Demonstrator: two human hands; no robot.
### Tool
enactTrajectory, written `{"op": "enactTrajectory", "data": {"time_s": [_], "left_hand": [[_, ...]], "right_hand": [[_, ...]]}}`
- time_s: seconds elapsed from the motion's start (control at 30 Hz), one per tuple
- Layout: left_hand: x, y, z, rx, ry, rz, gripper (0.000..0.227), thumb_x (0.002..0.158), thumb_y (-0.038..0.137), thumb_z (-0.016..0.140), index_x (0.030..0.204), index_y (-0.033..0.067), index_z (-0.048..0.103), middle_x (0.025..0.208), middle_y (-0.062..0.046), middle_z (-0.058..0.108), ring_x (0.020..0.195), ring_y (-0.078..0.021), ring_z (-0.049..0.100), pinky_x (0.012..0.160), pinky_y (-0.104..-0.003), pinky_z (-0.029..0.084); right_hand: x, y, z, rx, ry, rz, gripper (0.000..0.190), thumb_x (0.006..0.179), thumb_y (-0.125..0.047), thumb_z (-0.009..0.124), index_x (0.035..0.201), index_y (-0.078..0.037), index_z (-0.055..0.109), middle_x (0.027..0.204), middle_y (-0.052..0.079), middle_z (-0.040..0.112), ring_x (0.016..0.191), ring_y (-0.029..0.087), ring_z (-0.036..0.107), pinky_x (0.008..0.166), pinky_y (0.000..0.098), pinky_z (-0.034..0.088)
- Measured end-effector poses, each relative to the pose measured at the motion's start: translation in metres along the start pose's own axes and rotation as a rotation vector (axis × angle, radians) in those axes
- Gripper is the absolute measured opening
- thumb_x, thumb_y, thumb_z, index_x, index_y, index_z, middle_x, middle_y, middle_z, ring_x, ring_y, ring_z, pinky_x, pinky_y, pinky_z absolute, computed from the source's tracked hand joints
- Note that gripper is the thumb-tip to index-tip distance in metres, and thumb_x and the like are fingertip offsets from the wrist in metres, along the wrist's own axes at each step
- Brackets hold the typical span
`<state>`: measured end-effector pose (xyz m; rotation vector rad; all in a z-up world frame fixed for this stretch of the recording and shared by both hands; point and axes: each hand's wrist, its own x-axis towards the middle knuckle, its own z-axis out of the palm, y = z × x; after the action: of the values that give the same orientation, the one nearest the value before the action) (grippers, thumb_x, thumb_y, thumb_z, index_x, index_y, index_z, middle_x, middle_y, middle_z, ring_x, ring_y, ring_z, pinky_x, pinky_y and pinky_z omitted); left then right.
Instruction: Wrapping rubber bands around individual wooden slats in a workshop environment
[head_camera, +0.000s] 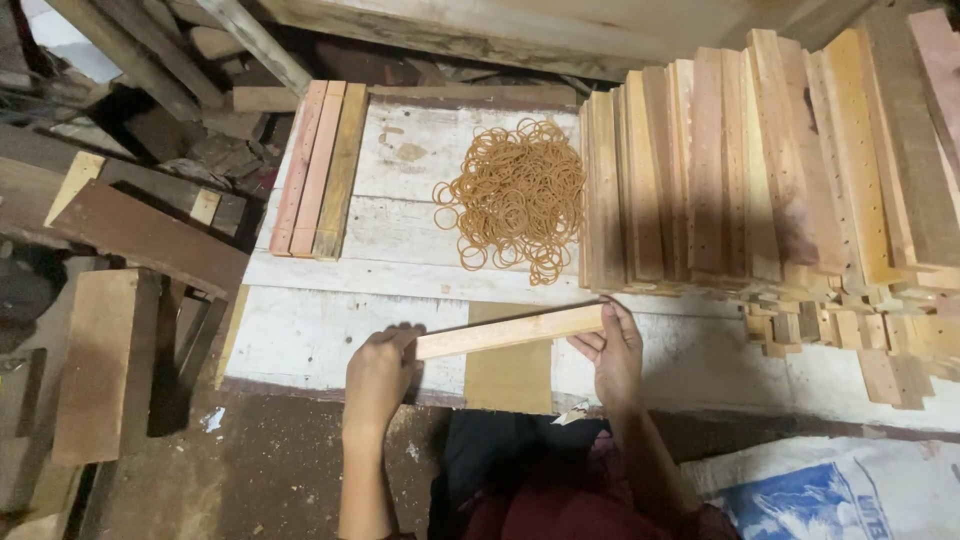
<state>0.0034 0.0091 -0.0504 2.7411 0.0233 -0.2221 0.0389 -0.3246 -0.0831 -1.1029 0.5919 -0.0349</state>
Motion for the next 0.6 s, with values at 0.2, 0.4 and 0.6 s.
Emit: {"op": "enactTrajectory", "data": {"time_s": [0.2, 0.4, 0.6], "left_hand": [[-0.003, 0.006, 0.000, 0.088, 0.010, 0.062, 0.040, 0.079, 0.026, 0.083, 0.118, 0.0230, 0.073, 0.102, -0.009, 0.076, 0.101, -0.0299, 0.073, 0.086, -0.042, 0.060], [0.005, 0.060, -0.005, 0.022, -0.014, 0.045, 0.053, 0.079, 0.020, 0.084, 0.129, 0.0134, 0.067, 0.113, -0.019, 0.073, 0.110, -0.0365, 0.070, 0.092, -0.045, 0.057], [0.036, 0.150, 0.032, 0.036, 0.055, 0.454, 0.073, 0.081, 0.028, 0.082, 0.145, 0.0085, 0.053, 0.124, -0.020, 0.068, 0.122, -0.0349, 0.062, 0.114, -0.050, 0.038]], "right_hand": [[-0.004, -0.005, 0.005, -0.020, -0.004, -0.010, 0.035, 0.106, -0.031, 0.056, 0.137, -0.015, 0.055, 0.104, 0.010, 0.063, 0.090, 0.032, 0.074, 0.089, 0.0490, 0.061], [0.011, 0.009, -0.004, -0.010, -0.073, 0.021, 0.032, 0.107, -0.029, 0.054, 0.136, -0.016, 0.056, 0.109, 0.013, 0.063, 0.099, 0.039, 0.073, 0.092, 0.0542, 0.059], [-0.008, 0.001, 0.018, 0.034, -0.138, 0.044, 0.034, 0.107, -0.027, 0.053, 0.138, -0.015, 0.053, 0.111, 0.015, 0.061, 0.107, 0.044, 0.070, 0.097, 0.0590, 0.055]]}}
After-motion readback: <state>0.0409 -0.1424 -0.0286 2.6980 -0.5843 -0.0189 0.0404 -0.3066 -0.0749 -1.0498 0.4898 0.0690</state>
